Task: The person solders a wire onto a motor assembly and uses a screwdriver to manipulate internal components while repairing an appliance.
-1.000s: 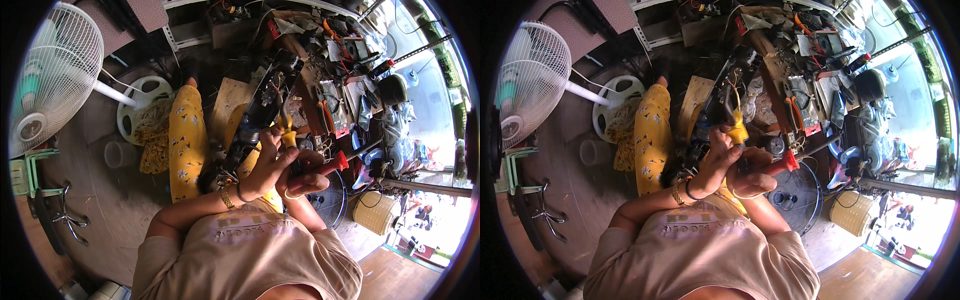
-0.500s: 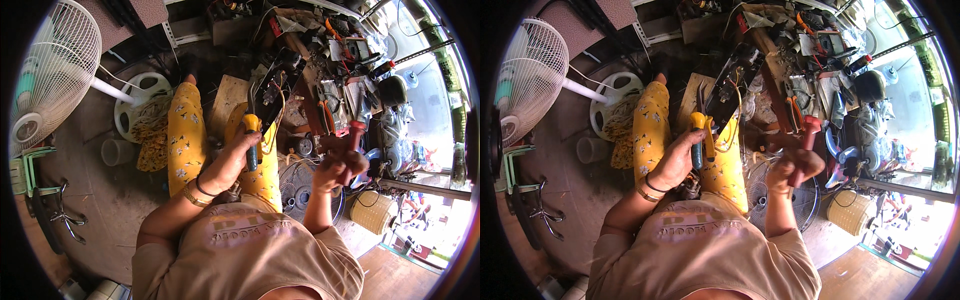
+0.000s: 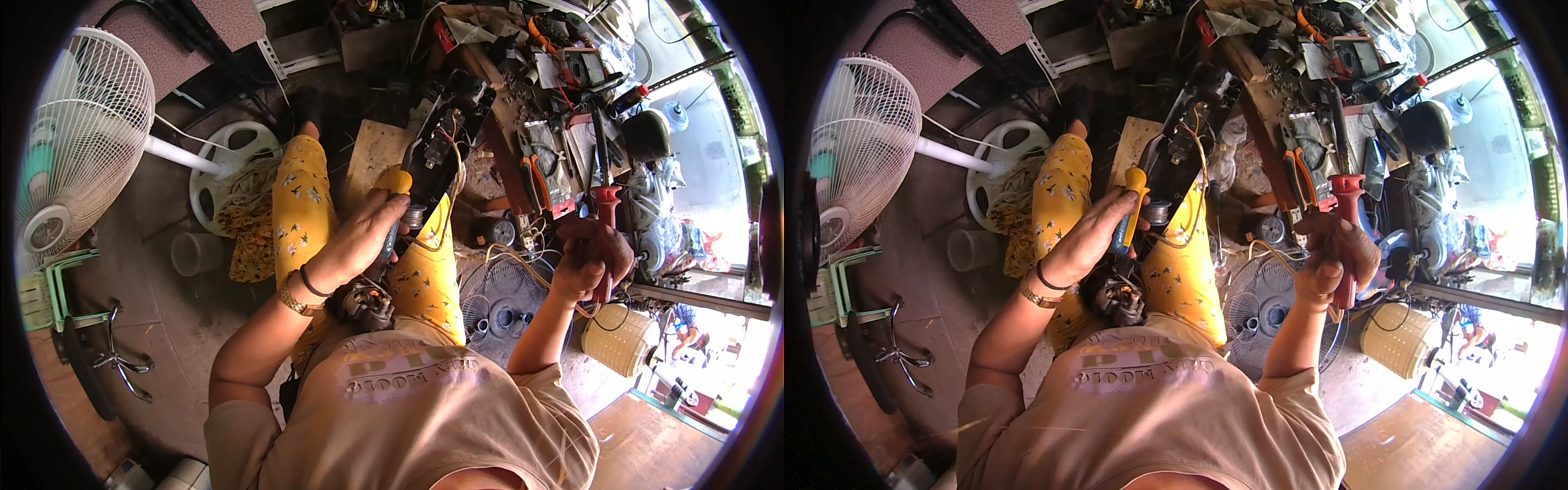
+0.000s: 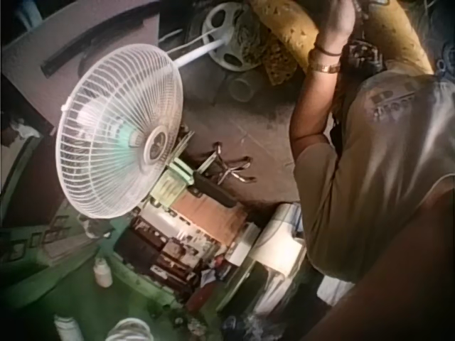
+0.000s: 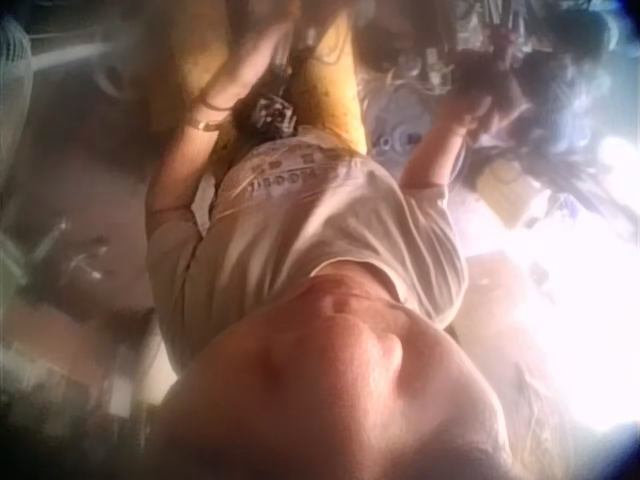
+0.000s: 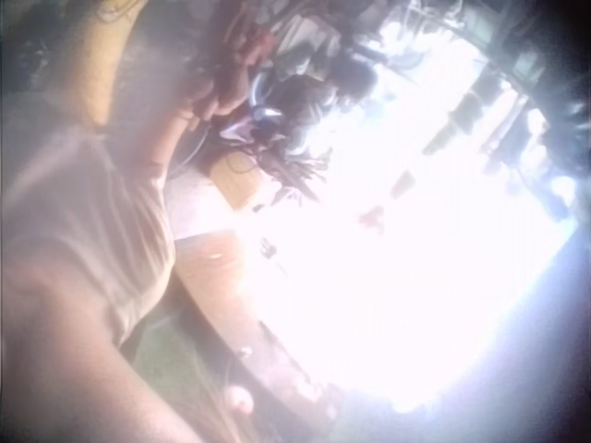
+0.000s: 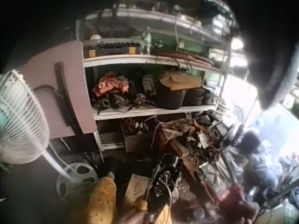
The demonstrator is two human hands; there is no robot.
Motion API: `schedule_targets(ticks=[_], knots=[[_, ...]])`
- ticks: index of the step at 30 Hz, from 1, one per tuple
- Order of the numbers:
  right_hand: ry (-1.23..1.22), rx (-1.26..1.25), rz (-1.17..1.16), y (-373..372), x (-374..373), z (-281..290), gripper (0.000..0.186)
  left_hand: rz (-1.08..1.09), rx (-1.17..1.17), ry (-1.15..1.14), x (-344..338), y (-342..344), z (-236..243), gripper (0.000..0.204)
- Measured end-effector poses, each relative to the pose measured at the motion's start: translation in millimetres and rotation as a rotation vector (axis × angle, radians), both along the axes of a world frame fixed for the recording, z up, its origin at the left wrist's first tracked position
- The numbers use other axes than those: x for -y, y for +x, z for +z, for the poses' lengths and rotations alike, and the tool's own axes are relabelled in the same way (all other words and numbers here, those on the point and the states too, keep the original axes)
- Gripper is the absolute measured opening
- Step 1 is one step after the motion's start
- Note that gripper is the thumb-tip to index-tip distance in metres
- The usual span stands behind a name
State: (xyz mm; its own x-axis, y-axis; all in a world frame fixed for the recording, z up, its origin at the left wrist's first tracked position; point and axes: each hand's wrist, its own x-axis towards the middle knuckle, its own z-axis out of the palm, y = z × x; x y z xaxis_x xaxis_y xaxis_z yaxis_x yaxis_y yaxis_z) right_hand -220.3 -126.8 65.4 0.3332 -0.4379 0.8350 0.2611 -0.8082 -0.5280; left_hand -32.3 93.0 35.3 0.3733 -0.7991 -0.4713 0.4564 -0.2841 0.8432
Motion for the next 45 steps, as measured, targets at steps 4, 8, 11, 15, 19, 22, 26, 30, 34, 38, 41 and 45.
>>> schedule_targets(ticks=[4,8,11,15,19,22,26,30,34,38,41,45], knots=[[-0.006,0.012,0.045,0,5,0,0.05,0.007,-0.004,-0.016,3,2,0,0.042],[0.012,0.016,0.046,-4,9,-3,0.05,-0.006,-0.006,-0.017,6,5,4,0.042],[0.04,0.023,0.079,-2,7,-4,0.049,0.002,0.038,-0.023,9,4,7,0.041],[0.089,0.053,0.098,-1,4,-6,0.047,-0.029,0.074,-0.003,11,5,4,0.04],[0.057,0.024,0.088,-4,7,-7,0.047,-0.035,0.081,0.029,11,6,2,0.039],[0.061,0.022,0.099,-2,6,-5,0.047,-0.042,0.117,0.042,11,6,0,0.038],[0.066,-0.008,0.084,-2,4,-5,0.05,-0.083,0.201,0.089,12,8,-1,0.036],[0.108,-0.033,0.077,2,2,-6,0.053,-0.068,0.198,0.098,11,11,1,0.035],[0.163,-0.101,0.09,1,4,-7,0.055,-0.064,0.212,0.065,11,9,-2,0.034],[0.143,-0.228,0.046,1,15,-6,0.046,-0.098,0.316,0.056,10,9,-2,0.033],[0.188,-0.333,0.169,19,25,7,0.037,-0.082,0.463,0.021,10,12,3,0.034],[0.259,-0.493,0.335,54,28,35,0.028,-0.039,0.566,-0.038,8,13,-4,0.035]])
